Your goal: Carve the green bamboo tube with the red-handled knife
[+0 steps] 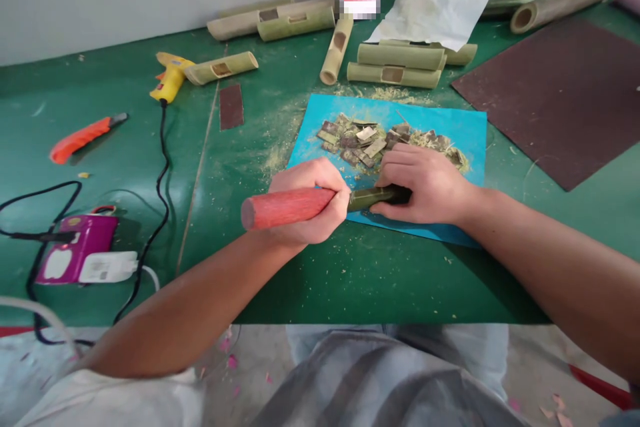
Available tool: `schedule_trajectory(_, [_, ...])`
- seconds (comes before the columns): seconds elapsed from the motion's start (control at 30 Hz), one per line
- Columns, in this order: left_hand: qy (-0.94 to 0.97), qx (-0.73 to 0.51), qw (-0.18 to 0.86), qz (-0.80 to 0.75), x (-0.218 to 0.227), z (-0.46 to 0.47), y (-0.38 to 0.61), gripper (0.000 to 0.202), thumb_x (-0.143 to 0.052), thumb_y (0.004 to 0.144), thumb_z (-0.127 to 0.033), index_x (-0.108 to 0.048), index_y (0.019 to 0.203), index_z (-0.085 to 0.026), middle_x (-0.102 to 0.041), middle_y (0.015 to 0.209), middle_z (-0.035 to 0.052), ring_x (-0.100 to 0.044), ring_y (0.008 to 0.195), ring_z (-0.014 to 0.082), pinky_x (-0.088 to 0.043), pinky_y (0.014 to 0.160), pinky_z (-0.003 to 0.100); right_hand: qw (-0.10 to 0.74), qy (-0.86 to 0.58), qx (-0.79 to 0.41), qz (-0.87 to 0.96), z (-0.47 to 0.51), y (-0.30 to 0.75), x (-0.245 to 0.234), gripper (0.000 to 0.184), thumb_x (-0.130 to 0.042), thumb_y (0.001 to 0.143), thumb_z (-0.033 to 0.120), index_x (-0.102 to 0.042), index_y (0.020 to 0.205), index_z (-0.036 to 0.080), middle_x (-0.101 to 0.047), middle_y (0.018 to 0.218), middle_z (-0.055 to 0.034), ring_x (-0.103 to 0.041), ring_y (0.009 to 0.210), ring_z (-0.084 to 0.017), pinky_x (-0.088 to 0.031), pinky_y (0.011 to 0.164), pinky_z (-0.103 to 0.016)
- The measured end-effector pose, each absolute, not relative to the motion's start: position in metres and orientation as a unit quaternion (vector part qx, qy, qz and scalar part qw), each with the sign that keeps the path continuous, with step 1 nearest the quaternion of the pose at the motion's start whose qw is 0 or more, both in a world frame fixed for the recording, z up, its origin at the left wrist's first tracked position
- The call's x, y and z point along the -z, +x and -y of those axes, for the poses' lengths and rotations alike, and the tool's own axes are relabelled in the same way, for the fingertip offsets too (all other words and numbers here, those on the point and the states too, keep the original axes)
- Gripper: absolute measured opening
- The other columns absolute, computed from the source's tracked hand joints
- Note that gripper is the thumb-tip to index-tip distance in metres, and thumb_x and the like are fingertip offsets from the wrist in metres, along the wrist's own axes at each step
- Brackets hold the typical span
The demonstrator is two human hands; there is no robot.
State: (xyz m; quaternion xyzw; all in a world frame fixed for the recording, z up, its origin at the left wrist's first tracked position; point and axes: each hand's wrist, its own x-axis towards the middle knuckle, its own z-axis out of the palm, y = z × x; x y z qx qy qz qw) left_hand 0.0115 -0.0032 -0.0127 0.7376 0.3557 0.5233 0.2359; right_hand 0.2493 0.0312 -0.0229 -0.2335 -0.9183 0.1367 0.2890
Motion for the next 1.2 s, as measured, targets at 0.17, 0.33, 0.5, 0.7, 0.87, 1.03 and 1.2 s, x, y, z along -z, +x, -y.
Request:
schedule_trajectory(0.17, [0.696,-0.549,0.29,-0.36,0.023,-0.003,0.011,0.017,-0.07,0.088,-0.018,-0.067,0.071,-0.02,-0.073,0.07,-0.0002,-0.066,0.06,0.0122,-0.055,0.06,0.028,0.264,-0.245,-0.115,0.926,-0.028,0.25,0.019,0.021,-0.068,0.096,0.036,-0.069,0.085,0.019,-0.064,0.081,-0.0048,-0.052,0.076,-0.02,-0.04,0.071,-0.033])
schedule_trajectory(0.33, [0.683,-0.55,0.275,-0.395,0.019,-0.006,0.013,0.021,-0.071,0.093,-0.028,-0.069,0.074,-0.021,-0.073,0.071,-0.0001,-0.067,0.064,0.0132,-0.057,0.064,0.029,0.185,-0.282,-0.08,0.938,-0.02,0.25,0.009,0.023,-0.063,0.097,0.036,-0.075,0.096,0.016,-0.07,0.09,-0.0106,-0.057,0.082,-0.024,-0.041,0.073,-0.037])
schedule_trajectory(0.5, [0.69,-0.55,0.256,-0.395,0.014,-0.006,0.01,0.025,-0.07,0.099,-0.037,-0.07,0.078,-0.023,-0.074,0.074,-0.0001,-0.07,0.068,0.0148,-0.059,0.069,0.032,0.201,-0.294,-0.068,0.932,-0.014,0.244,0.009,0.014,-0.063,0.094,0.031,-0.07,0.093,0.019,-0.071,0.092,-0.0103,-0.057,0.083,-0.024,-0.042,0.073,-0.037])
schedule_trajectory(0.7, [0.682,-0.589,0.225,-0.372,0.013,-0.007,0.015,0.024,-0.07,0.101,-0.037,-0.069,0.082,-0.022,-0.074,0.077,-0.0005,-0.07,0.07,0.0135,-0.059,0.071,0.031,0.229,-0.365,-0.041,0.902,-0.003,0.233,0.011,0.008,-0.065,0.095,0.027,-0.063,0.093,0.02,-0.068,0.087,-0.0098,-0.057,0.083,-0.025,-0.041,0.069,-0.035])
schedule_trajectory(0.87, [0.694,-0.57,0.241,-0.369,0.013,-0.01,0.018,0.024,-0.07,0.099,-0.032,-0.066,0.079,-0.02,-0.071,0.074,0.0,-0.068,0.068,0.0133,-0.056,0.069,0.03,0.213,-0.391,-0.047,0.894,0.002,0.227,0.015,0.008,-0.066,0.095,0.027,-0.062,0.095,0.02,-0.068,0.089,-0.0108,-0.058,0.085,-0.027,-0.044,0.072,-0.037])
schedule_trajectory(1.03, [0.724,-0.528,0.23,-0.38,0.013,-0.016,0.021,0.02,-0.072,0.096,-0.027,-0.065,0.079,-0.02,-0.069,0.074,-0.0007,-0.065,0.066,0.012,-0.054,0.067,0.028,0.198,-0.415,-0.063,0.886,0.004,0.222,0.019,0.009,-0.065,0.095,0.027,-0.062,0.097,0.019,-0.068,0.091,-0.0116,-0.06,0.087,-0.028,-0.043,0.07,-0.037])
schedule_trajectory(1.2, [0.738,-0.524,0.19,-0.381,0.02,-0.027,0.03,0.03,-0.071,0.096,-0.029,-0.055,0.072,-0.021,-0.059,0.066,-0.0035,-0.058,0.062,0.0112,-0.049,0.064,0.028,0.19,-0.444,-0.086,0.872,0.004,0.216,0.021,0.007,-0.066,0.091,0.024,-0.06,0.09,0.021,-0.067,0.091,-0.0106,-0.058,0.086,-0.026,-0.042,0.07,-0.037])
